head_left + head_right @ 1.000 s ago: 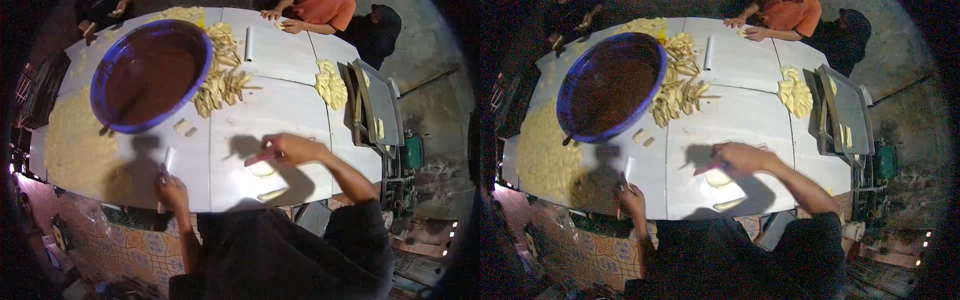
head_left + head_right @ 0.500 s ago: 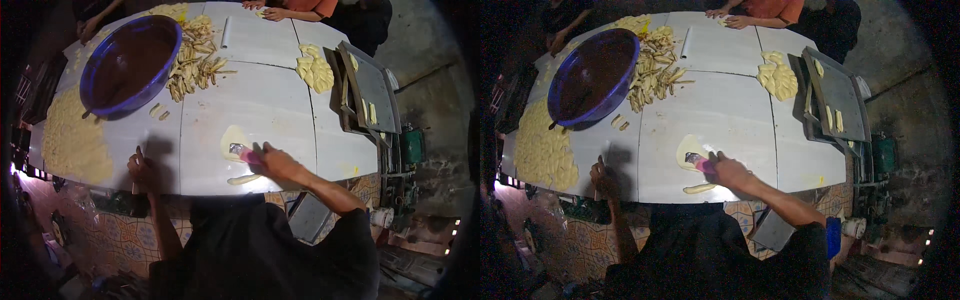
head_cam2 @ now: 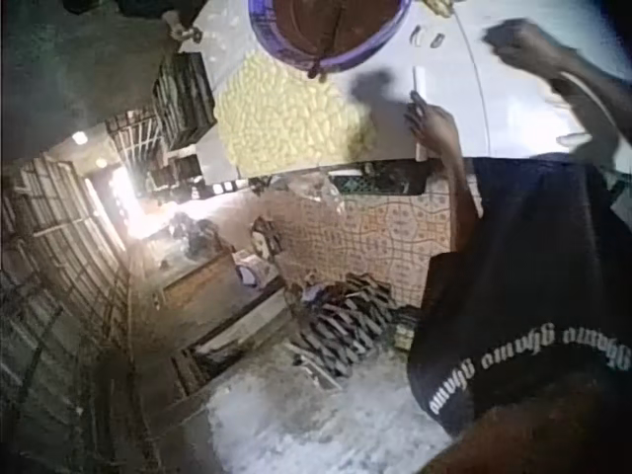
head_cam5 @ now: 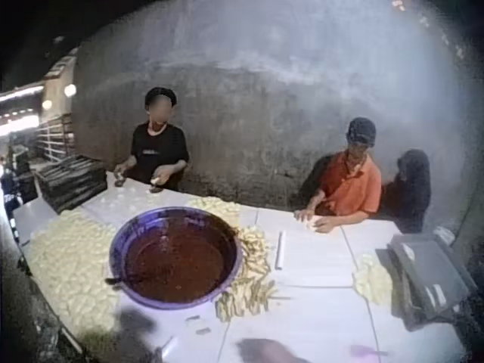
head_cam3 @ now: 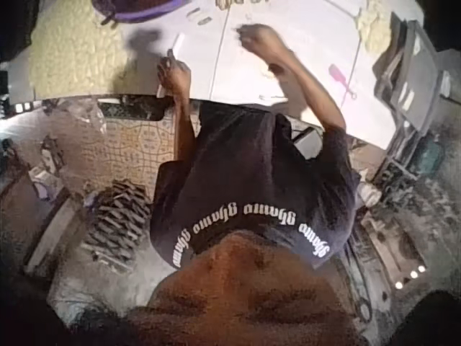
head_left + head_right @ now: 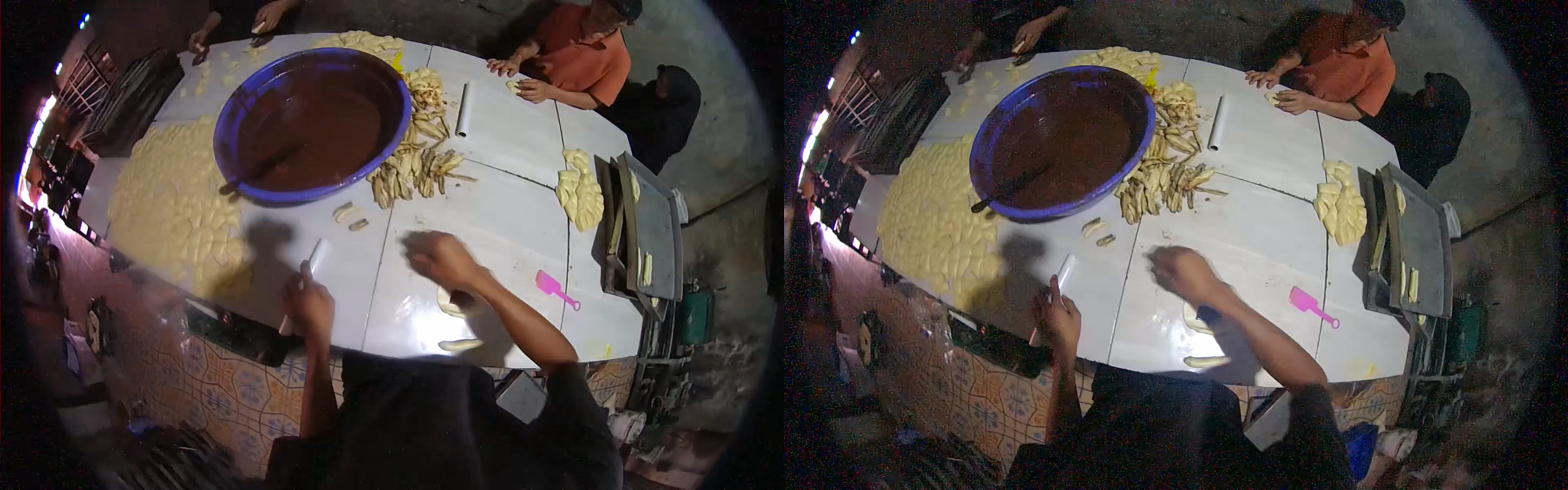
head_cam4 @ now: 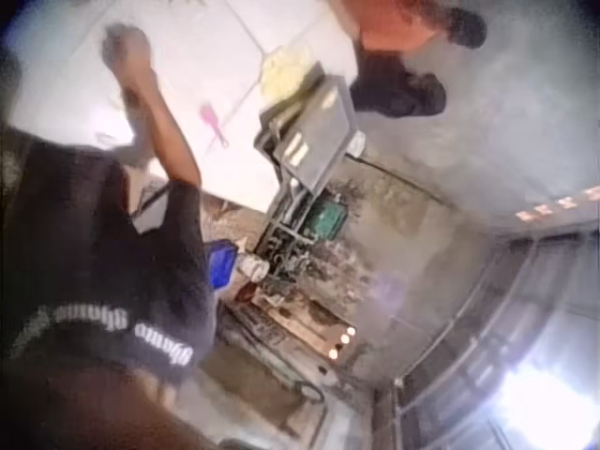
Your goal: The person flattens portions of dough, spreads chocolate filling over them using a spatula, adds banana slices, rolls the dough by hand, and arranges the rolled pastries onto a baking tray.
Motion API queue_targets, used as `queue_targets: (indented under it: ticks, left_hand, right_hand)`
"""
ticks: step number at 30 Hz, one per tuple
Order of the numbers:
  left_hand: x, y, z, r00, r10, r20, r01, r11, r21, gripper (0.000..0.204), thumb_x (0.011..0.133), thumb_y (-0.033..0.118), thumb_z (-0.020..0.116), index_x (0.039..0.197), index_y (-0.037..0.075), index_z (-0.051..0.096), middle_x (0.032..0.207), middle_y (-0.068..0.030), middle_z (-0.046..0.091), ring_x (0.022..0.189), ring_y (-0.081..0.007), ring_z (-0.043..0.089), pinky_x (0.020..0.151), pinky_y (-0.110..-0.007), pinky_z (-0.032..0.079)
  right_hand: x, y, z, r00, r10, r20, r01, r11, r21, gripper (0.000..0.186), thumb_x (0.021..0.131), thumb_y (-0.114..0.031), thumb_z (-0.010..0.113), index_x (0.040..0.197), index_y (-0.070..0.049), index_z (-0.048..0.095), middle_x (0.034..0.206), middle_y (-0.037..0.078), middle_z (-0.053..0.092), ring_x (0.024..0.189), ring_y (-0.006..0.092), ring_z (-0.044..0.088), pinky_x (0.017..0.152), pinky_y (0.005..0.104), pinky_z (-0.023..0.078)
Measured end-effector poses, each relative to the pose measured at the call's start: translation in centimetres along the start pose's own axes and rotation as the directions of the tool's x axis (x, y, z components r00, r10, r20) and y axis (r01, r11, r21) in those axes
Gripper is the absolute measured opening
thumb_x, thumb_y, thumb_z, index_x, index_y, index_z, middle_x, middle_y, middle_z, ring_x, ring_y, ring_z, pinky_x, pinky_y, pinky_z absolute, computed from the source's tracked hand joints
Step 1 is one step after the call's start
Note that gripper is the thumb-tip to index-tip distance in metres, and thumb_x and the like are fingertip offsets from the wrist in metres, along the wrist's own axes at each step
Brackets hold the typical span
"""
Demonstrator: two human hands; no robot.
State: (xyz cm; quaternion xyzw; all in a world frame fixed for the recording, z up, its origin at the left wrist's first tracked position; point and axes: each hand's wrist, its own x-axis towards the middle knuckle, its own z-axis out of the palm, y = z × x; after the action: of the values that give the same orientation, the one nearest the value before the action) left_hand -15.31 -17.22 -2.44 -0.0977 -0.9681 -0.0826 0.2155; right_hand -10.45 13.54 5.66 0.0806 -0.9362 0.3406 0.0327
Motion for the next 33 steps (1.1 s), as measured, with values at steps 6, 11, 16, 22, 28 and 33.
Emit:
queue_targets:
  ticks: [6,11,16,22,28,33]
  left_hand:
    - [1.0,-0.3,-0.9,0.999,0.007,-0.041,-0.016,0.974,-0.227,0.051,0.082,0.005,0.061,0.134,0.007,0.058,0.104,-0.0168,0.058,0.099,-0.0365,0.057,0.086,-0.049,0.048]
    - [1.4,0.6,-1.8,0.992,-0.052,0.112,0.074,0.977,-0.199,0.056,0.081,0.007,0.065,0.136,0.006,0.057,0.112,-0.0143,0.053,0.108,-0.0344,0.051,0.092,-0.05,0.045]
    - [0.9,0.1,-1.5,0.996,-0.03,0.079,0.046,0.978,-0.202,0.055,0.083,0.007,0.062,0.137,0.007,0.057,0.114,-0.0166,0.055,0.106,-0.0365,0.053,0.093,-0.052,0.044]
    - [1.0,-0.2,-0.1,0.994,0.025,-0.111,-0.043,0.986,-0.163,0.048,0.084,0.007,0.063,0.132,0.008,0.061,0.116,-0.015,0.063,0.11,-0.0362,0.058,0.096,-0.05,0.046]
    - [-0.3,5.0,-2.9,0.987,0.156,-0.035,-0.16,0.953,-0.258,0.036,0.086,-0.001,0.057,0.122,0.004,0.064,0.122,-0.0165,0.063,0.119,-0.0351,0.057,0.11,-0.049,0.041]
    - [-2.5,5.5,-2.9,0.981,0.149,-0.125,-0.192,0.85,-0.492,0.031,0.084,-0.004,0.057,0.112,0.003,0.067,0.11,-0.0166,0.067,0.108,-0.0352,0.062,0.101,-0.045,0.047]
  right_hand:
    - [12.2,-0.7,8.4,0.983,-0.084,0.161,0.1,0.99,-0.094,0.034,0.083,-0.017,0.071,0.113,-0.001,0.07,0.111,0.022,0.068,0.107,0.0401,0.064,0.095,0.0452,0.053]
    - [13.8,-0.8,8.1,0.989,-0.147,-0.012,0.147,0.989,-0.002,0.027,0.082,-0.013,0.066,0.105,-0.001,0.071,0.102,0.021,0.067,0.102,0.0387,0.065,0.09,0.0473,0.054]
    - [15.4,-0.9,9.1,0.996,0.012,-0.088,-0.026,0.988,-0.155,0.022,0.089,-0.01,0.062,0.106,0.002,0.07,0.095,0.025,0.068,0.084,0.0433,0.066,0.079,0.0494,0.055]
    - [9.4,1.1,5.1,0.998,-0.043,0.043,0.049,0.987,-0.155,0.027,0.079,-0.012,0.064,0.103,-0.001,0.07,0.094,0.022,0.068,0.084,0.0431,0.065,0.077,0.0489,0.055]
    - [6.7,3.1,6.6,0.985,-0.104,-0.139,0.084,0.986,-0.143,0.018,0.075,-0.012,0.065,0.09,-0.005,0.071,0.094,0.015,0.068,0.095,0.0376,0.066,0.08,0.0481,0.056]
    - [4.3,2.2,6.2,0.996,-0.083,0.018,0.084,0.996,-0.039,0.021,0.077,-0.01,0.068,0.096,-0.004,0.074,0.092,0.015,0.071,0.088,0.0374,0.069,0.079,0.0469,0.056]
